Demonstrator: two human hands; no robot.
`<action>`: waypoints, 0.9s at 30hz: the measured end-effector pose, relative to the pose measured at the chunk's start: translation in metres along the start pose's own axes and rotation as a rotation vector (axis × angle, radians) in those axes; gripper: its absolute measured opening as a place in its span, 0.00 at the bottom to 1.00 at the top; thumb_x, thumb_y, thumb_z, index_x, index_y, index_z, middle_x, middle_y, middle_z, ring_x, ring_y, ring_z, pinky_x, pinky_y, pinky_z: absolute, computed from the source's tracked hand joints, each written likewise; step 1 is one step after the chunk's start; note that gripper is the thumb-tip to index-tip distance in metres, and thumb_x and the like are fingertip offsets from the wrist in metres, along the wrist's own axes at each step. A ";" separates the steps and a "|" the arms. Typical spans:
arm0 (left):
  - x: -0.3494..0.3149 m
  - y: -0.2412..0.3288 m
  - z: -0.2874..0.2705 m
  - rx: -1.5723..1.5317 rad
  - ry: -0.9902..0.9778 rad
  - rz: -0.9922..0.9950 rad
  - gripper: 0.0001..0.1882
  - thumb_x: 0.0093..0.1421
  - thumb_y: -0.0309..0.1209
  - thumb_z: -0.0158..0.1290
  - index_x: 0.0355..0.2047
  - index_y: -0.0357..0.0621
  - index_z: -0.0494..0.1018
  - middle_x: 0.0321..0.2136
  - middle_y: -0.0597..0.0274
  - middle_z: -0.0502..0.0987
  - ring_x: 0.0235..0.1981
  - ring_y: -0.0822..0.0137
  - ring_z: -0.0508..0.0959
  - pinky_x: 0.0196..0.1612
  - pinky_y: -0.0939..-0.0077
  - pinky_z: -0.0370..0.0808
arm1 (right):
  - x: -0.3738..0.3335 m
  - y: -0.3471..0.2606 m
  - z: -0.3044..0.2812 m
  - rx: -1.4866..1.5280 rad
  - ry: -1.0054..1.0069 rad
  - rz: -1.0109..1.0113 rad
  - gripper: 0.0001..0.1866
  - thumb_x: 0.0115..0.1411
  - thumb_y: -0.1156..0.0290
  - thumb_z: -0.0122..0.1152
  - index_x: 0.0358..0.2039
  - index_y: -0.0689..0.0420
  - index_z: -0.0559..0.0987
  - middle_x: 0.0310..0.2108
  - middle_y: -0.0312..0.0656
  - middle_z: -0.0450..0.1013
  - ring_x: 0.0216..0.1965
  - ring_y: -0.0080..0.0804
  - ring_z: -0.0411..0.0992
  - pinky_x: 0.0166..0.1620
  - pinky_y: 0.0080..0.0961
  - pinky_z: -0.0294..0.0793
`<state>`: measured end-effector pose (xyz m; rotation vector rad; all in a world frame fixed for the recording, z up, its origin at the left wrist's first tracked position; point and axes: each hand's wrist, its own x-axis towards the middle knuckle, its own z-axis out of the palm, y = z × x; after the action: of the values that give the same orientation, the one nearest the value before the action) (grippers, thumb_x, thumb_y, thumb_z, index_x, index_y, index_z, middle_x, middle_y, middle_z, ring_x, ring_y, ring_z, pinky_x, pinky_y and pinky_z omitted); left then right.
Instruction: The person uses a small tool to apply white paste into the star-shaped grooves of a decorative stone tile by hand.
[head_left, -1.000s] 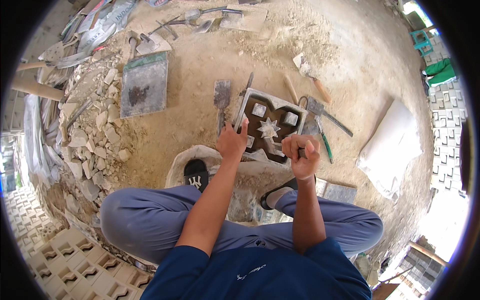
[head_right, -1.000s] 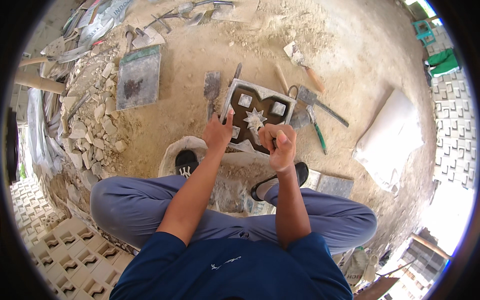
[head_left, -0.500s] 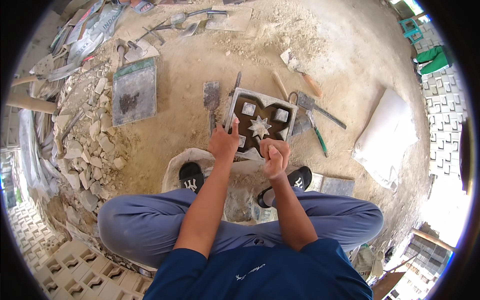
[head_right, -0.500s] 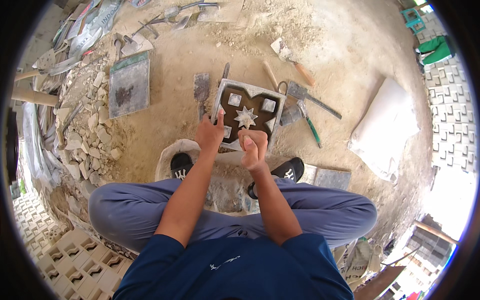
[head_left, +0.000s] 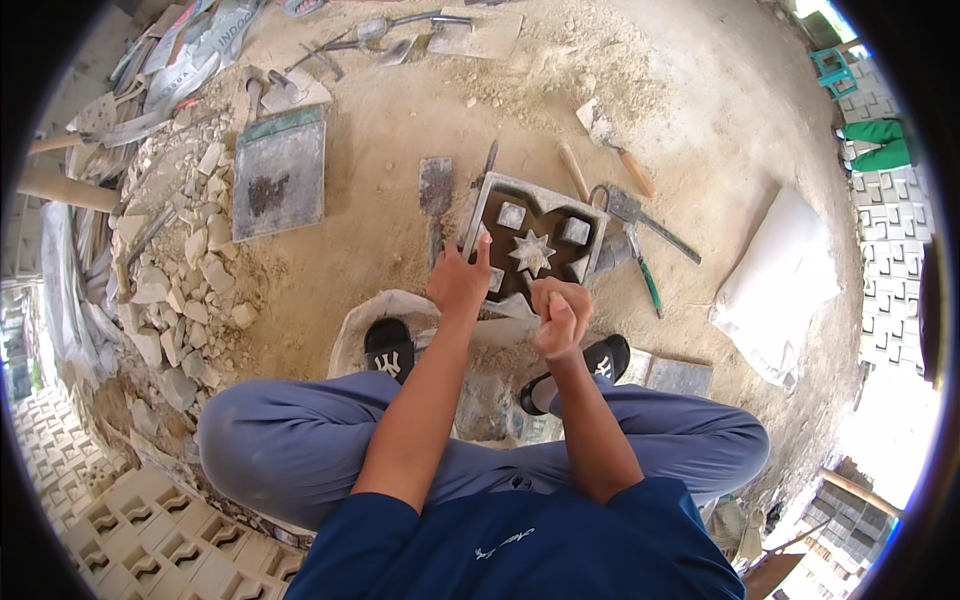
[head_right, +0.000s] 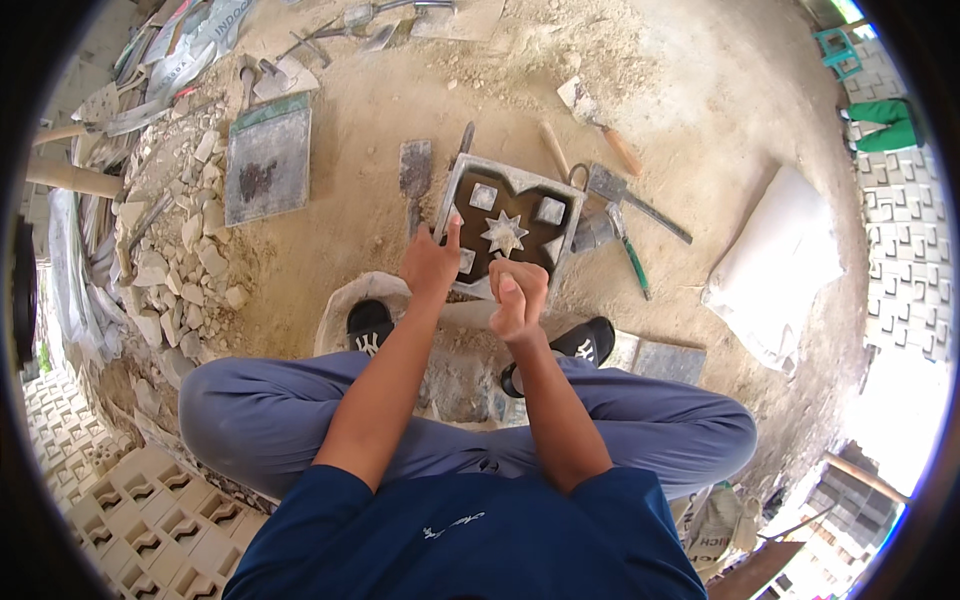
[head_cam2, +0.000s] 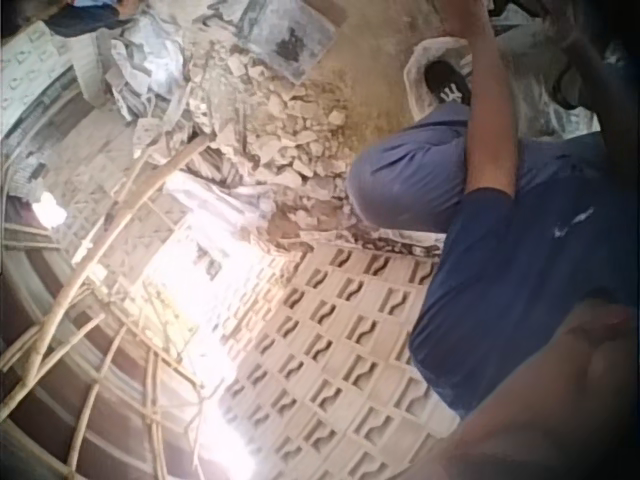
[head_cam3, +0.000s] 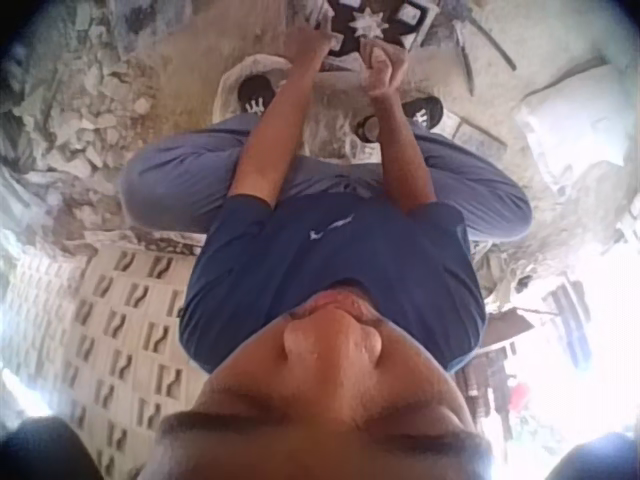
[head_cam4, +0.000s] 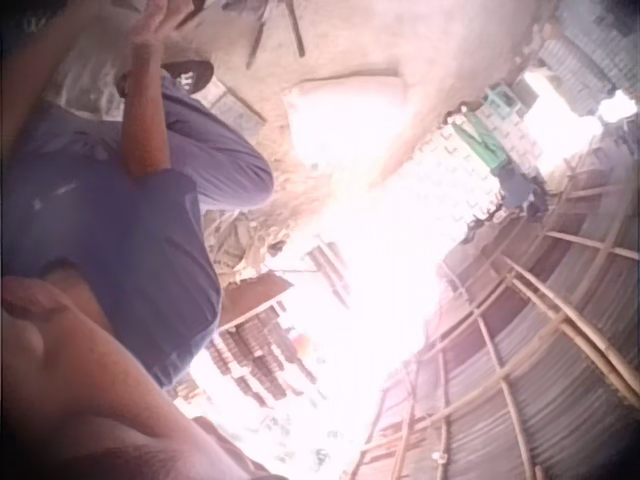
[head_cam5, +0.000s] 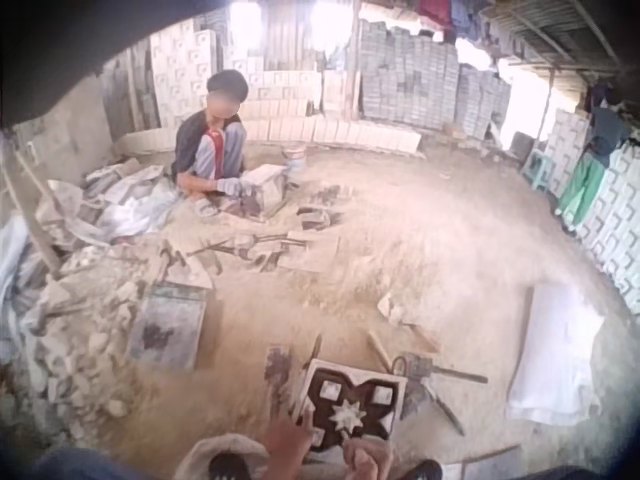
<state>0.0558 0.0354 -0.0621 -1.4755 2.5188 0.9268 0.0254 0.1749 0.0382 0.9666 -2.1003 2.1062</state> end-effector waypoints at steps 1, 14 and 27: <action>0.002 0.001 0.000 -0.001 0.008 0.001 0.43 0.64 0.71 0.40 0.53 0.41 0.74 0.46 0.45 0.80 0.46 0.43 0.81 0.47 0.48 0.78 | 0.003 -0.005 0.004 0.031 0.001 0.020 0.32 0.69 0.50 0.42 0.12 0.58 0.56 0.11 0.37 0.54 0.11 0.28 0.52 0.18 0.30 0.45; -0.001 0.005 0.007 -0.014 0.028 0.024 0.45 0.64 0.72 0.39 0.55 0.41 0.74 0.47 0.46 0.79 0.47 0.45 0.81 0.47 0.49 0.78 | 0.007 0.014 -0.010 0.114 0.019 0.045 0.29 0.66 0.56 0.44 0.11 0.57 0.56 0.11 0.35 0.52 0.13 0.24 0.51 0.19 0.27 0.44; -0.001 0.011 0.001 -0.024 0.049 0.020 0.42 0.63 0.70 0.41 0.50 0.40 0.75 0.45 0.46 0.80 0.45 0.43 0.81 0.47 0.47 0.78 | 0.013 -0.003 -0.016 0.259 0.078 0.050 0.28 0.65 0.57 0.43 0.11 0.58 0.58 0.10 0.35 0.52 0.13 0.25 0.51 0.20 0.28 0.46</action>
<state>0.0475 0.0400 -0.0574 -1.5004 2.5707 0.9378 0.0098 0.1841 0.0484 0.8429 -1.8682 2.4425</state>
